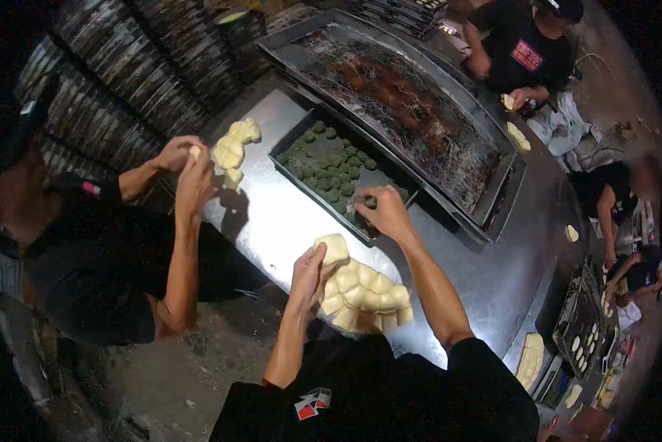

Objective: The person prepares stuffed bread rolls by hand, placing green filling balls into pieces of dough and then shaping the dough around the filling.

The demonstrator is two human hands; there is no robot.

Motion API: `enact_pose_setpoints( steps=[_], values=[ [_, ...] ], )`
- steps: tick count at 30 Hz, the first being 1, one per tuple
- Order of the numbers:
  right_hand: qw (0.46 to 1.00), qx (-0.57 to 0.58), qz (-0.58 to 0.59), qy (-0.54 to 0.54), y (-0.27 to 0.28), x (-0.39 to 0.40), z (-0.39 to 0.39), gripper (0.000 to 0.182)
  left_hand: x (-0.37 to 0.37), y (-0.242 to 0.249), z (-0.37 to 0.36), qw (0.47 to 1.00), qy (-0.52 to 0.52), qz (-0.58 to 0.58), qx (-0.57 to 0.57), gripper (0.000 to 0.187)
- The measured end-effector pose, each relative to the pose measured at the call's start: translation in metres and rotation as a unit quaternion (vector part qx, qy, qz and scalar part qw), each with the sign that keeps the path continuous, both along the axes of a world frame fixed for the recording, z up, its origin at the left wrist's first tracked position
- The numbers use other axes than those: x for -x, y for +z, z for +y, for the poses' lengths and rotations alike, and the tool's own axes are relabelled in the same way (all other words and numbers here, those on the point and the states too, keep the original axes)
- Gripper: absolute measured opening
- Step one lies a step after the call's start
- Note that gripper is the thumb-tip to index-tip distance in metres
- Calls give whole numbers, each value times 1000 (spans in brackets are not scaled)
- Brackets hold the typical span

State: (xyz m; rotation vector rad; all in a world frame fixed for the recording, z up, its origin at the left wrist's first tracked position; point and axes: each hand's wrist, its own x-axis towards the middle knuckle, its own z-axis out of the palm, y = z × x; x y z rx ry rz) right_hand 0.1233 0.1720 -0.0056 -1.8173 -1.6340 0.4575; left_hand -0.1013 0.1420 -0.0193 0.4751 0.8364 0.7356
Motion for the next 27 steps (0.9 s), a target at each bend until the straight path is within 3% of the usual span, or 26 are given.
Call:
enact_pose_setpoints(
  steps=[1, 3, 5, 7, 9, 11, 13, 15, 17, 18, 21, 23, 24, 25, 26, 27],
  values=[
    [1000, 3, -2, -6, 19, 4, -15, 25, -4, 2, 2, 1000, -6, -2, 3, 39],
    [993, 14, 113, 28, 40, 13, -51, 30, -17, 10, 2, 996, -81, -31, 8, 40],
    [999, -12, 3, 34, 31, 26, -90, 31, -39, 16, -10, 996, -81, -37, 5, 38],
    [999, -8, 37, -10, 20, 28, -123, 34, -54, 9, -26, 988, -140, 43, -44, 34],
    [999, 5, 43, 4, 34, 12, -156, 40, -65, 8, -43, 986, -165, 12, -30, 32],
    [995, -1, 89, -38, 50, 2, -193, 44, -73, 10, -59, 979, -189, -77, 19, 33],
    [975, 49, 187, -111, 60, -4, -228, 46, -85, 30, -81, 973, -213, -92, -11, 33],
    [969, 36, 219, -106, 56, -6, -259, 44, -92, 52, -107, 951, -298, -60, -60, 38],
    [987, -76, 105, -96, 56, -5, -283, 38, -102, 38, -132, 944, -311, -19, -110, 38],
    [989, -73, 74, -108, 58, -3, -295, 31, -104, 31, -144, 939, -319, -27, -126, 39],
    [970, -96, 154, -163, 80, 5, -326, 27, -108, 32, -177, 923, -344, -25, -171, 39],
    [958, -154, 148, -194, 79, 8, -341, 25, -106, 41, -195, 794, -358, 94, -482, 39],
    [969, -133, 119, -171, 65, 2, -353, 28, -106, 31, -196, 728, -365, 85, -574, 43],
    [979, -112, 88, -148, 56, -2, -365, 31, -100, 38, -199, 726, -369, 85, -575, 43],
    [978, -112, 90, -150, 55, -3, -377, 31, -93, 51, -205, 821, -417, -1, -389, 45],
    [969, -101, 140, -176, 54, -4, -389, 33, -88, 58, -210, 874, -443, -86, -183, 47]
  ],
)
